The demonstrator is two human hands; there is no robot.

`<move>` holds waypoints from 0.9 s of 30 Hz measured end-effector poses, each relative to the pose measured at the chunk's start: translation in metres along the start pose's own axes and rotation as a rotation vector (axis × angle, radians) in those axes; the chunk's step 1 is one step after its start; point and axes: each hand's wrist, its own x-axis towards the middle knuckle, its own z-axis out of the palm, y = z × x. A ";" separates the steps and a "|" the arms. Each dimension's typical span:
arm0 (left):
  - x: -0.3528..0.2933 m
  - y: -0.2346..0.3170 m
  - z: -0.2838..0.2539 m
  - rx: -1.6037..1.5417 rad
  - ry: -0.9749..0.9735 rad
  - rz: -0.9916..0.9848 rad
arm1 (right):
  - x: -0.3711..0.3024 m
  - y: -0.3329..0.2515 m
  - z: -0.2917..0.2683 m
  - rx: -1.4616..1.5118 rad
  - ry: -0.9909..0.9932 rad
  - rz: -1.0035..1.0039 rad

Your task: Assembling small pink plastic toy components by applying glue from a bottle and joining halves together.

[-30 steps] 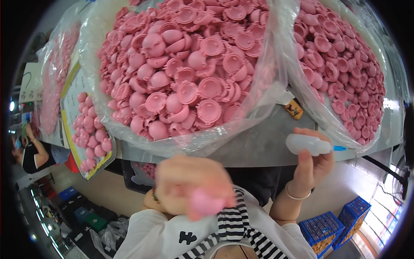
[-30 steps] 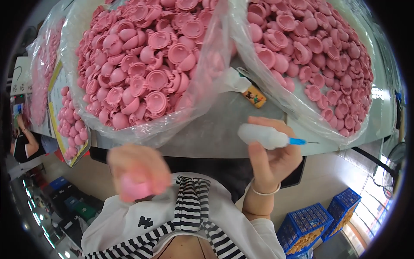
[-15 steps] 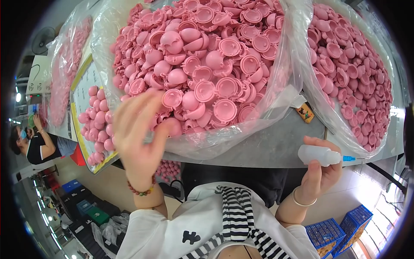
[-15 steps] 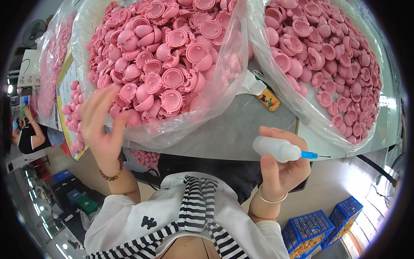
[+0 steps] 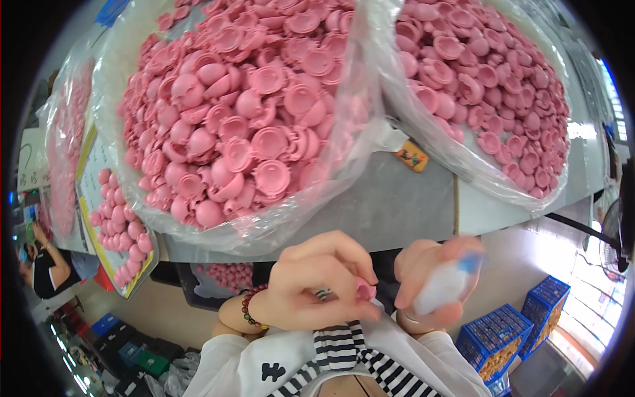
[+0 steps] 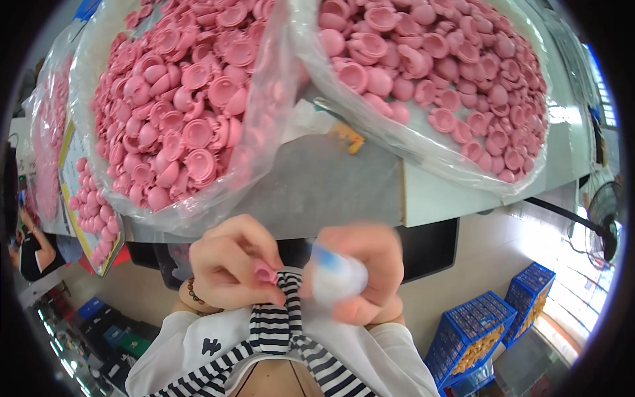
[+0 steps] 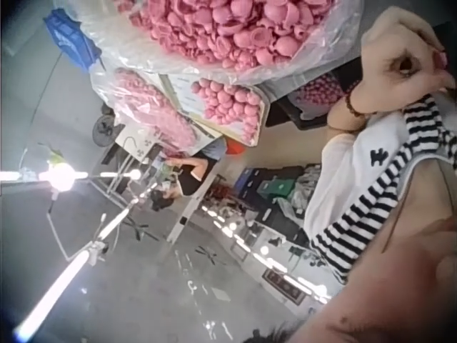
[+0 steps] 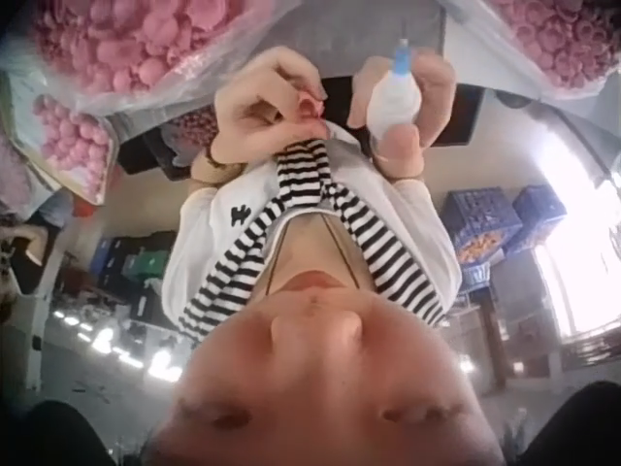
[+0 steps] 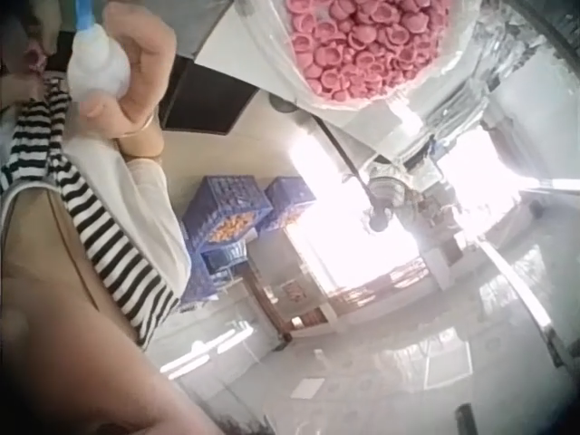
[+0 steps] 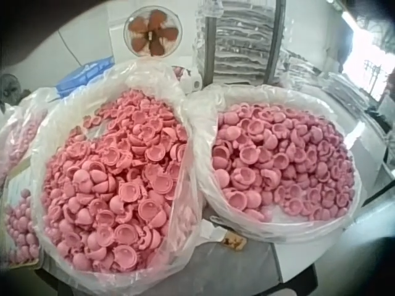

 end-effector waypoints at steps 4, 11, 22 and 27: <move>0.003 -0.016 0.009 -0.394 -0.064 -0.240 | 0.007 -0.005 -0.019 -0.249 -0.052 -0.129; 0.008 -0.009 0.016 -0.590 0.108 -0.338 | 0.017 -0.020 -0.022 -0.408 -0.077 -0.549; 0.003 -0.018 0.009 -0.507 0.153 -0.284 | 0.018 -0.025 -0.011 -0.872 -0.309 -0.654; 0.001 -0.018 0.005 -0.479 0.120 -0.279 | 0.019 -0.020 -0.008 -0.899 -0.310 -0.665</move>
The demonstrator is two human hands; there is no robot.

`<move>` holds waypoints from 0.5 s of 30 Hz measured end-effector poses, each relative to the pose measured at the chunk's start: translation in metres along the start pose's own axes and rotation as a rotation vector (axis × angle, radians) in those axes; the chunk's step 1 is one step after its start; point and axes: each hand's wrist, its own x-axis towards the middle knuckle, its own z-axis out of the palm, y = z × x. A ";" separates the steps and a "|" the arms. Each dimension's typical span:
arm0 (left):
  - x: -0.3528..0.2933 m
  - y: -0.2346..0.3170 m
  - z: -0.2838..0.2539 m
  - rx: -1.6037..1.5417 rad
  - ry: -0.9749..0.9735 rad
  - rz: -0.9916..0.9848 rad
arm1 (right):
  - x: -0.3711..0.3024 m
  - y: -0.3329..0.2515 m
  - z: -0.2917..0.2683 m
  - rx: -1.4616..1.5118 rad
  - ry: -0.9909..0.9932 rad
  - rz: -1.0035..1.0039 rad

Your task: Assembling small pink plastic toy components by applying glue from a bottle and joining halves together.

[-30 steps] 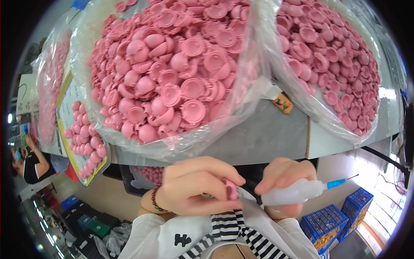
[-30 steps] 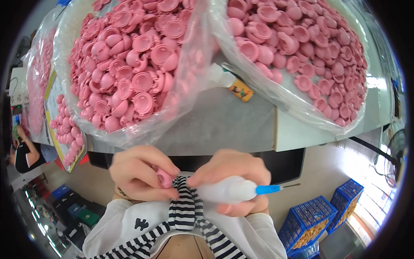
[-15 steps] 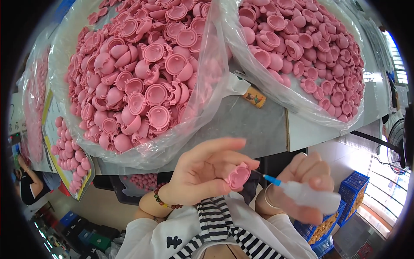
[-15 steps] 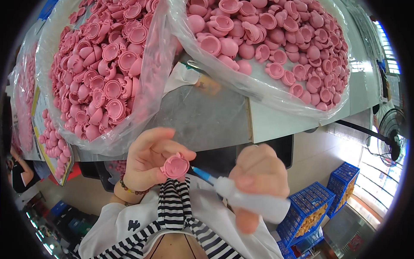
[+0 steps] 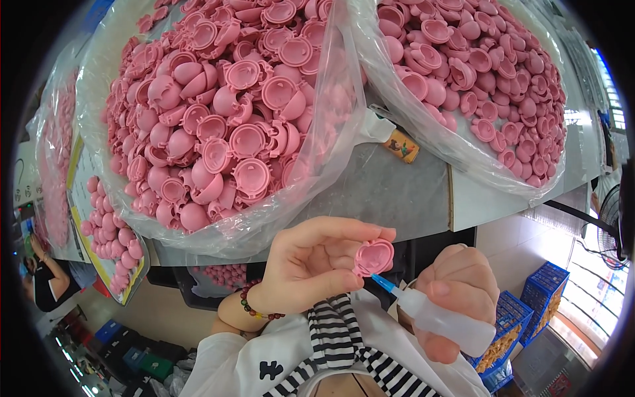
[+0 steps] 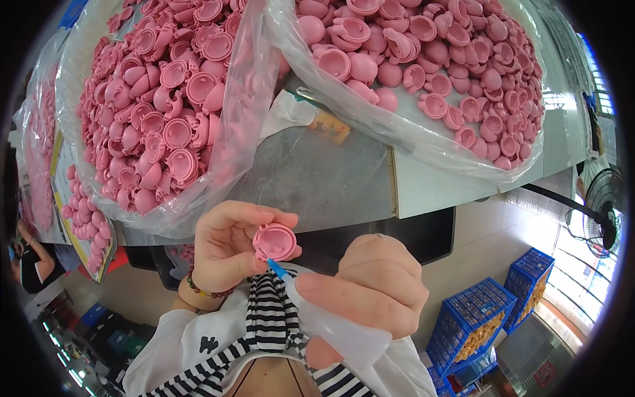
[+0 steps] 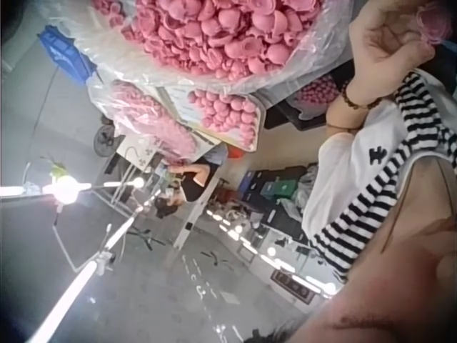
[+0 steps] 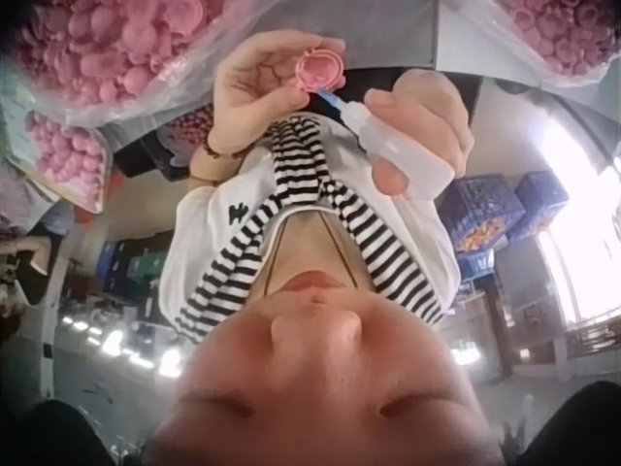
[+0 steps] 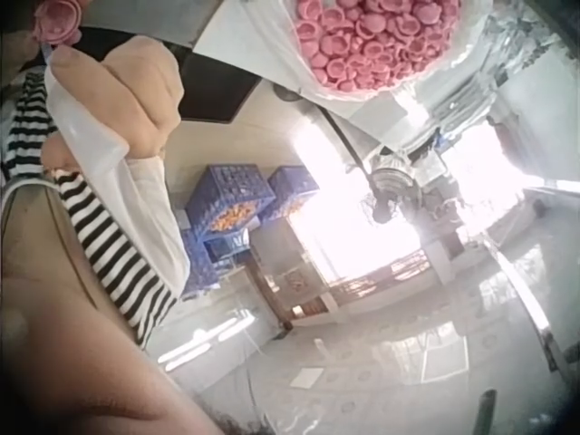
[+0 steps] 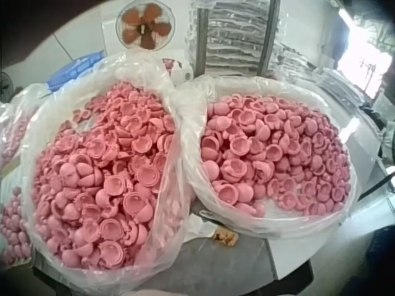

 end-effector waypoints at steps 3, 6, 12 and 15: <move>0.000 0.000 0.000 0.001 0.009 -0.006 | -0.002 0.000 -0.002 0.030 0.074 0.012; 0.000 0.000 -0.003 -0.033 -0.038 0.003 | -0.001 0.000 -0.001 0.002 0.053 0.029; 0.000 0.001 -0.005 -0.057 -0.107 0.029 | -0.002 0.004 0.001 -0.028 0.060 -0.008; 0.000 0.000 -0.005 -0.039 -0.114 0.048 | -0.001 0.006 0.001 -0.045 0.088 -0.029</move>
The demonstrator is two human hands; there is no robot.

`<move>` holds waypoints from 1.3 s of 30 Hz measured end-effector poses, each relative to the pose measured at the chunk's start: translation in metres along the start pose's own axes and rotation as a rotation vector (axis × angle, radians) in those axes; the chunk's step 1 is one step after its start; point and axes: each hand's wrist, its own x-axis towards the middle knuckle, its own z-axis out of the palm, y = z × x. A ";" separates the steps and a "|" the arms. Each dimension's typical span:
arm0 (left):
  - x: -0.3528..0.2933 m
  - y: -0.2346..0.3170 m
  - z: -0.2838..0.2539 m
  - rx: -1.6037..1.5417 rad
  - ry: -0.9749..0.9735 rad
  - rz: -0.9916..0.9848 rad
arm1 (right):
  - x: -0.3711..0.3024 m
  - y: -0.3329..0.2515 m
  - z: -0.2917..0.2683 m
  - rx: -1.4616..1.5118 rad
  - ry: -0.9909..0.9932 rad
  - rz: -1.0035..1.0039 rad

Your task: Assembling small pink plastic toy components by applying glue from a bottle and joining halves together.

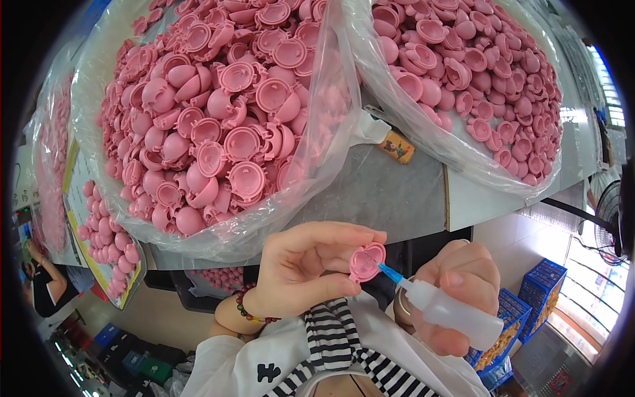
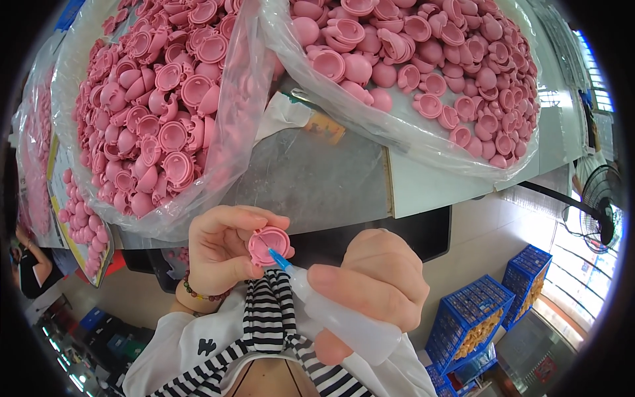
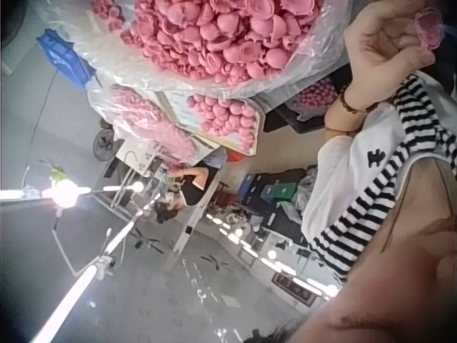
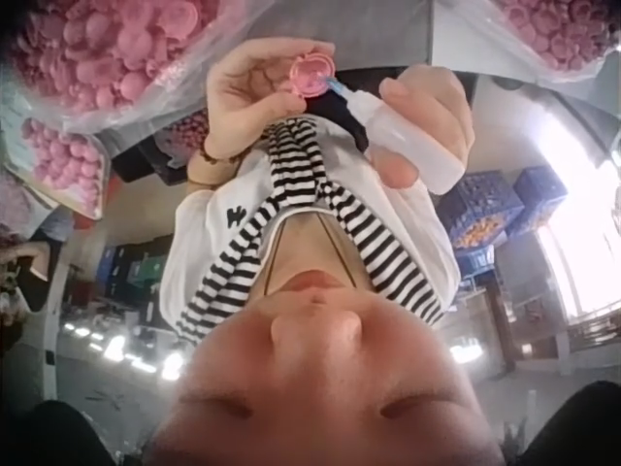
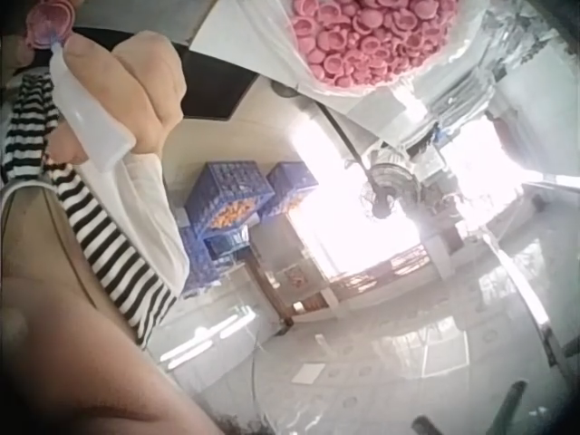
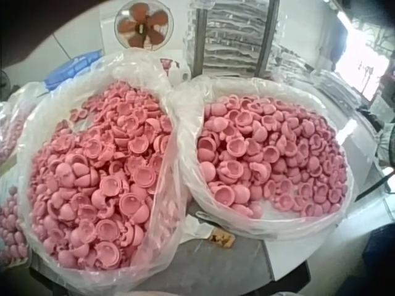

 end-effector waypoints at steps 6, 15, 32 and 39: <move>0.000 0.002 0.003 0.168 0.064 0.061 | -0.001 0.001 0.005 -0.008 0.022 0.001; -0.002 0.004 0.003 0.216 0.076 0.143 | -0.002 0.002 0.000 -0.058 0.024 0.021; 0.003 0.004 0.011 -0.287 0.188 -0.164 | 0.004 0.038 0.009 -0.263 -0.185 0.594; -0.004 -0.001 -0.002 -0.091 -0.003 -0.026 | 0.019 0.040 -0.006 -0.350 0.010 0.393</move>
